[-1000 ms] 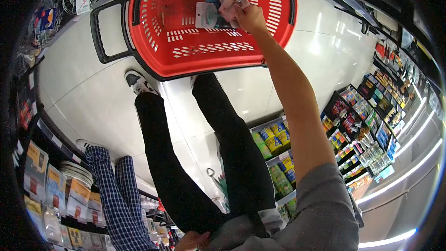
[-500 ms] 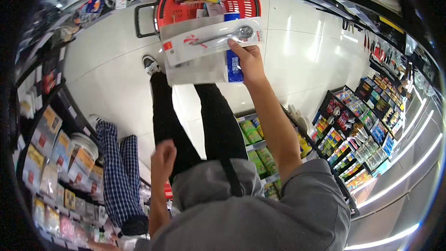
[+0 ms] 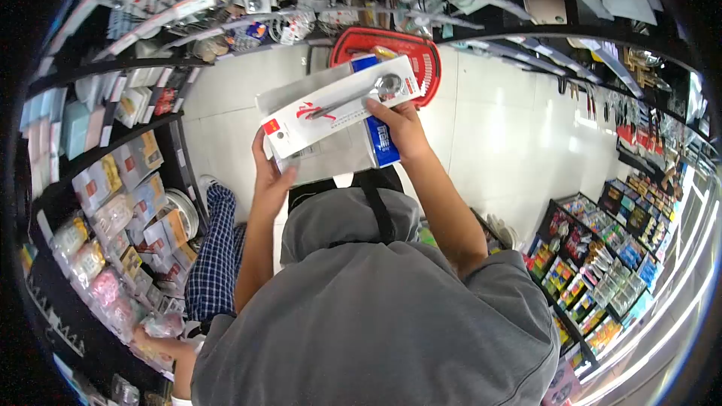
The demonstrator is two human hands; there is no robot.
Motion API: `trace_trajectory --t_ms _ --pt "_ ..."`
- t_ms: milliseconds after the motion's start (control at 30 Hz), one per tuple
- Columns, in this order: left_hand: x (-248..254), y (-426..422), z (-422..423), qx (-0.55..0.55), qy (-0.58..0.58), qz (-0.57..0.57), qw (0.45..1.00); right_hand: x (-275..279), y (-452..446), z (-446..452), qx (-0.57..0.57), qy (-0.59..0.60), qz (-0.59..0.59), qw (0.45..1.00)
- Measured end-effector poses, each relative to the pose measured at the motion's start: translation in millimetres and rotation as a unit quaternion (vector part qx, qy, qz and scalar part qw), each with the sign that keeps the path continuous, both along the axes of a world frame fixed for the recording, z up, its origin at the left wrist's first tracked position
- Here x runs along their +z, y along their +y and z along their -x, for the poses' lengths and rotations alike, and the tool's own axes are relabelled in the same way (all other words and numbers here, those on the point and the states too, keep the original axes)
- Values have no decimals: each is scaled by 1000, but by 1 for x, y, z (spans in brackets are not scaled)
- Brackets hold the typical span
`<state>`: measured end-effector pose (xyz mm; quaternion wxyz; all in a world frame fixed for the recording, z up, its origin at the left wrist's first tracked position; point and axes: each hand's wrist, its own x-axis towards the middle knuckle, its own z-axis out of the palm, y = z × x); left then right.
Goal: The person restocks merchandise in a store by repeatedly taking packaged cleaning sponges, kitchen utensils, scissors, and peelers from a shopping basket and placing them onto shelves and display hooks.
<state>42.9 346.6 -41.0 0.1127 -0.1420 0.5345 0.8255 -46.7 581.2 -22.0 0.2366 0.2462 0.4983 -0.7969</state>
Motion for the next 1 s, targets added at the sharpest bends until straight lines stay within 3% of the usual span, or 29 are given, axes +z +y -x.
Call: trace_trajectory --t_ms 100,167,400,433,500,567,633,667,733,767,833,867,933,1000 --pt "24 0 7 81 36 7 996 22 -24 -11 -12 -4 -45 999" --pt "50 -7 16 140 20 62 988 27 -36 -18 -6 68 -58 996" --pt "66 -59 3 125 71 104 984 49 -57 -18 -33 150 105 983" --pt "67 -67 0 130 69 104 984 42 -55 -15 -46 160 83 982" --pt "69 -80 -5 109 68 161 979 38 -51 -11 19 242 -118 963" --pt "73 -87 -7 116 109 216 963 38 -61 -10 44 287 -174 941" --pt "86 -90 -8 29 131 328 935 45 -75 -10 187 410 -311 837" --pt "86 -90 -9 3 124 332 935 59 -89 -9 240 438 -328 802" --pt "94 -80 -7 -13 97 323 941 63 -105 -12 332 449 -274 783" --pt "93 -78 -7 -31 70 314 946 61 -119 -13 328 509 -284 744" --pt "82 -74 -10 -9 48 316 947 52 -132 -10 346 511 -312 722" --pt "79 -74 -12 9 31 323 946 46 -133 -7 352 506 -306 726" --pt "71 -76 -14 23 8 336 942 31 -140 0 398 398 -255 787" --pt "66 -71 -19 42 -52 335 940 15 -142 3 422 398 -234 780"
